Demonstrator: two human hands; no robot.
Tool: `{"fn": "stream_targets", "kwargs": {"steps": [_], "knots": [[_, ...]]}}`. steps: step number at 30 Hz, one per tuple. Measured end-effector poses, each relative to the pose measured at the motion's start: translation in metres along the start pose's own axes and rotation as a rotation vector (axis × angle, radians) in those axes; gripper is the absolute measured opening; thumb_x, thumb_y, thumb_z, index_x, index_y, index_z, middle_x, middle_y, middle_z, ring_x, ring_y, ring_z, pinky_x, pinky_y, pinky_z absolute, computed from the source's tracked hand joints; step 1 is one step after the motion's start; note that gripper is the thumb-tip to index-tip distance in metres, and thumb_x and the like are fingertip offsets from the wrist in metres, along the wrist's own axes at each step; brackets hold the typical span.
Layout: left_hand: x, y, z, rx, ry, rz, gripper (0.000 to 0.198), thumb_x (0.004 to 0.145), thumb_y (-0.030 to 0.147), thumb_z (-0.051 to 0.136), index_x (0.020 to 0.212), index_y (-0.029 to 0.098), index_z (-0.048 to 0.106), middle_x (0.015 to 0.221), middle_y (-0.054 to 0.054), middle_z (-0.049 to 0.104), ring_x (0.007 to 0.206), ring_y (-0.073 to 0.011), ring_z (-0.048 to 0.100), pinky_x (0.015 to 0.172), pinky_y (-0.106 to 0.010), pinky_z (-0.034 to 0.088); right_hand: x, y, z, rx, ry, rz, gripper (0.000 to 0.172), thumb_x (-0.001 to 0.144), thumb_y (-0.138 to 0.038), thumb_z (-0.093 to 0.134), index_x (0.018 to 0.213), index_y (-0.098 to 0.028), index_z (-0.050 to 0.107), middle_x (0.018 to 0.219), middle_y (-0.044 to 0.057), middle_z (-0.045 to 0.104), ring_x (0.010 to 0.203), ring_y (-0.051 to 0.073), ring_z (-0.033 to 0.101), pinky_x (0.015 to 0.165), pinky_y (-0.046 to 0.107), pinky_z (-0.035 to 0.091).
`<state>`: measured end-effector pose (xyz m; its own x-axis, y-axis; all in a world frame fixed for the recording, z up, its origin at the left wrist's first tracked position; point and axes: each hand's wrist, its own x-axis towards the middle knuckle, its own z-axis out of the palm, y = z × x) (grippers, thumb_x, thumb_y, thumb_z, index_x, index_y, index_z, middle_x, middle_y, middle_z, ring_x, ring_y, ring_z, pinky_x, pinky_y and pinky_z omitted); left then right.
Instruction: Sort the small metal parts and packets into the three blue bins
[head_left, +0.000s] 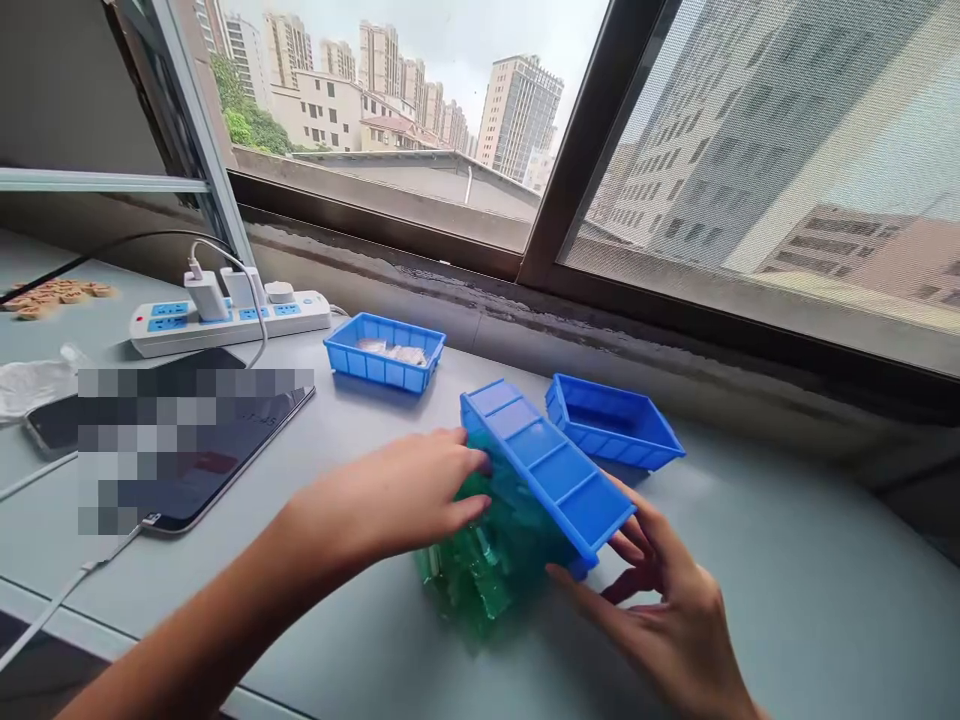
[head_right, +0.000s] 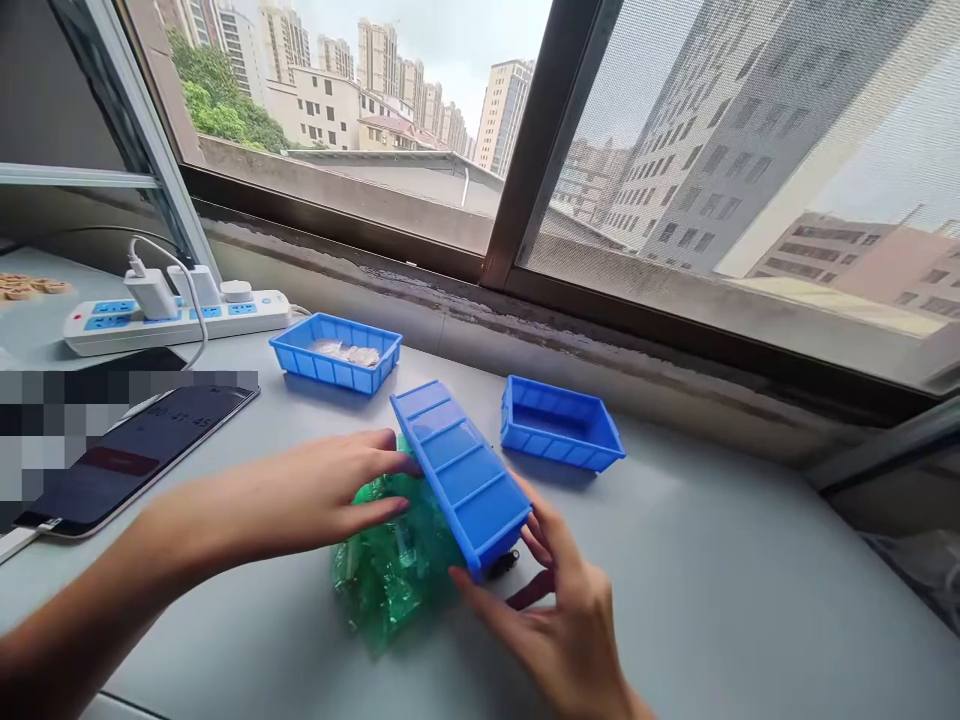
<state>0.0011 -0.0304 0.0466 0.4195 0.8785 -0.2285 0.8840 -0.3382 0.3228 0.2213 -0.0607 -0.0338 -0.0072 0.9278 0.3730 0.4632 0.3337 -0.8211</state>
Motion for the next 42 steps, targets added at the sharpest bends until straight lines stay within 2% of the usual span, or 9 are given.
{"fn": "stream_targets", "kwargs": {"steps": [6,12,17,21,25,28,33,39,42], "knots": [[0.0,0.002,-0.006,0.077,0.047,0.031,0.026,0.094,0.032,0.046,0.108,0.02,0.065,0.1,-0.006,0.064,0.096,-0.023,0.062,0.082,-0.032,0.047,0.002,0.005,0.0,0.036,0.045,-0.019,0.063,0.068,-0.06,0.075,0.117,-0.023,0.057,0.093,0.007,0.073,0.06,0.019,0.069,0.032,0.02,0.05],[0.003,0.006,-0.006,0.109,0.189,0.144,0.021,0.094,0.028,0.048,0.101,0.018,0.064,0.097,-0.005,0.064,0.09,-0.0192,0.061,0.077,-0.028,0.045,0.004,0.013,0.001,0.031,0.136,-0.105,0.058,0.072,-0.057,0.073,0.119,-0.027,0.054,0.101,0.007,0.07,0.08,0.024,0.07,0.038,0.022,0.054],[0.005,0.008,-0.002,0.106,0.126,0.148,0.025,0.095,0.029,0.047,0.11,0.019,0.063,0.097,-0.005,0.064,0.088,-0.0194,0.062,0.076,-0.029,0.045,0.01,0.012,-0.002,0.009,0.168,-0.127,0.055,0.073,-0.051,0.075,0.117,-0.027,0.053,0.098,0.006,0.069,0.074,0.022,0.069,0.036,0.024,0.054],[0.006,0.009,-0.002,0.128,0.118,0.159,0.021,0.094,0.029,0.048,0.098,0.019,0.066,0.091,-0.004,0.063,0.084,-0.0186,0.062,0.073,-0.028,0.045,0.017,0.008,-0.008,0.078,0.181,-0.071,0.057,0.069,-0.05,0.077,0.114,-0.026,0.052,0.089,0.003,0.067,0.067,0.02,0.067,0.037,0.024,0.055],[0.011,0.006,-0.001,0.144,0.342,0.243,0.014,0.089,0.029,0.059,0.095,0.018,0.062,0.095,-0.004,0.061,0.083,-0.018,0.061,0.07,-0.028,0.046,0.028,0.01,-0.015,0.22,0.074,0.045,0.052,0.07,-0.051,0.076,0.108,-0.024,0.053,0.085,0.002,0.066,0.058,0.018,0.064,0.034,0.026,0.054],[0.016,0.005,0.002,0.203,0.563,0.354,0.027,0.083,0.028,0.068,0.107,0.02,0.058,0.109,-0.006,0.058,0.096,-0.0209,0.058,0.081,-0.033,0.047,0.036,0.016,-0.019,0.358,0.015,0.145,0.052,0.072,-0.058,0.071,0.107,-0.021,0.057,0.085,0.002,0.066,0.052,0.014,0.06,0.034,0.026,0.054],[0.02,0.012,0.015,0.39,0.594,0.539,0.027,0.086,0.022,0.065,0.112,0.022,0.058,0.107,-0.007,0.061,0.103,-0.023,0.055,0.089,-0.038,0.046,0.044,0.023,-0.017,0.512,-0.023,0.353,0.068,0.069,-0.064,0.069,0.118,-0.018,0.057,0.075,0.001,0.063,0.051,0.015,0.058,0.036,0.025,0.052],[0.024,0.017,0.028,0.438,0.545,0.58,0.032,0.092,0.004,0.041,0.108,0.023,0.062,0.087,-0.002,0.059,0.078,-0.0139,0.058,0.07,-0.026,0.046,0.049,0.018,-0.01,0.555,-0.218,0.374,0.074,0.079,-0.067,0.053,0.133,-0.018,0.048,0.101,0.01,0.067,0.064,0.019,0.064,0.038,0.025,0.05],[0.027,0.013,0.026,0.416,0.588,0.526,0.034,0.093,0.005,0.041,0.109,0.025,0.062,0.088,-0.001,0.06,0.074,-0.0122,0.058,0.064,-0.024,0.045,0.055,0.022,-0.012,0.438,-0.112,0.26,0.073,0.08,-0.069,0.047,0.136,-0.021,0.047,0.124,0.013,0.06,0.068,0.019,0.066,0.039,0.026,0.05]]}}
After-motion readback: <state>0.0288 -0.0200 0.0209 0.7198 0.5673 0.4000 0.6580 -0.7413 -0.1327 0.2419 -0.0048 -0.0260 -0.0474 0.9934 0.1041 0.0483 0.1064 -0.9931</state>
